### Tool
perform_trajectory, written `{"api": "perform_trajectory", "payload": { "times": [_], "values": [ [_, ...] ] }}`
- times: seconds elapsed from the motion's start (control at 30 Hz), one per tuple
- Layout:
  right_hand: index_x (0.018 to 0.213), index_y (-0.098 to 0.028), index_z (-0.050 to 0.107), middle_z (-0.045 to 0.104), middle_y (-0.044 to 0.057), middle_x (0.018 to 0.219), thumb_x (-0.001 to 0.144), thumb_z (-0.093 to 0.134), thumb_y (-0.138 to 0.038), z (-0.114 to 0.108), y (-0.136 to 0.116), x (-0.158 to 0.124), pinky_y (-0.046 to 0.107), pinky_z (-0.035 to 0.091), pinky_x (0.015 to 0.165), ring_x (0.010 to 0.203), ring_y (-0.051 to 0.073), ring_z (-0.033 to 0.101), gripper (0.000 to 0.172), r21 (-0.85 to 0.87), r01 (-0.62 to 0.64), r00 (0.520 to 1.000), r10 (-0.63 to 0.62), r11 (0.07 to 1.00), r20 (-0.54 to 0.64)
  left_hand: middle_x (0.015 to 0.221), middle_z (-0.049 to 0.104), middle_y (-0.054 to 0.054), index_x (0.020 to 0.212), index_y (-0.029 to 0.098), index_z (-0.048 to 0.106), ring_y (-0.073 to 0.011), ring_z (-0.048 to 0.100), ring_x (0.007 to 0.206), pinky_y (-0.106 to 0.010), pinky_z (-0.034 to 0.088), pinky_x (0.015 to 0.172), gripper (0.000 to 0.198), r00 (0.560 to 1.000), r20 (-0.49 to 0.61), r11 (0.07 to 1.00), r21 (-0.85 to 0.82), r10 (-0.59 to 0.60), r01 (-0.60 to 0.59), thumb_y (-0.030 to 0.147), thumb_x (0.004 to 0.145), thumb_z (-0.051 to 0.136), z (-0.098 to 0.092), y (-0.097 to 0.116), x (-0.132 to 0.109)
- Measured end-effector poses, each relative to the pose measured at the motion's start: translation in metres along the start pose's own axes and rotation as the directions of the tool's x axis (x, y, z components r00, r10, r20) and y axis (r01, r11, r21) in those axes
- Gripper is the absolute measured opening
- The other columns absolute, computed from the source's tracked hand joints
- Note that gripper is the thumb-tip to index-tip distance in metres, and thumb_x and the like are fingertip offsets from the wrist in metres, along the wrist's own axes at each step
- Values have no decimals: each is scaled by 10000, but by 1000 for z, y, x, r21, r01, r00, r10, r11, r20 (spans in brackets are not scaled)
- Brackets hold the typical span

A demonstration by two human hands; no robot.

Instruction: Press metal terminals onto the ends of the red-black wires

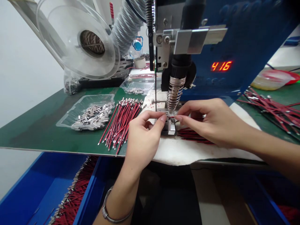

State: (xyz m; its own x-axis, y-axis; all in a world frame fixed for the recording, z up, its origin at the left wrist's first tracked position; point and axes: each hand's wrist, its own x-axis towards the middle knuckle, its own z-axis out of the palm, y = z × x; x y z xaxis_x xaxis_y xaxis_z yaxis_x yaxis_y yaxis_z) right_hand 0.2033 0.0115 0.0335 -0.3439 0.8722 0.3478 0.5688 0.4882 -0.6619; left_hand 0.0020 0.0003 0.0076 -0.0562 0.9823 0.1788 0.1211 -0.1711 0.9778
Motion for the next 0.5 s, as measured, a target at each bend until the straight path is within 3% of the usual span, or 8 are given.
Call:
{"api": "perform_trajectory", "payload": {
  "times": [0.5],
  "values": [
    [841,-231,775,667,-23,578,988,690,-378,0,1,0,322,381,525,467,142,498,224,-17,18,1000,-18,1000,-5,828,769,-71,874,182,835,-157,657,680,-234,396,513,128,1000,3,1000,7,21,-21,308,851,832,0,0,2]
  ]
}}
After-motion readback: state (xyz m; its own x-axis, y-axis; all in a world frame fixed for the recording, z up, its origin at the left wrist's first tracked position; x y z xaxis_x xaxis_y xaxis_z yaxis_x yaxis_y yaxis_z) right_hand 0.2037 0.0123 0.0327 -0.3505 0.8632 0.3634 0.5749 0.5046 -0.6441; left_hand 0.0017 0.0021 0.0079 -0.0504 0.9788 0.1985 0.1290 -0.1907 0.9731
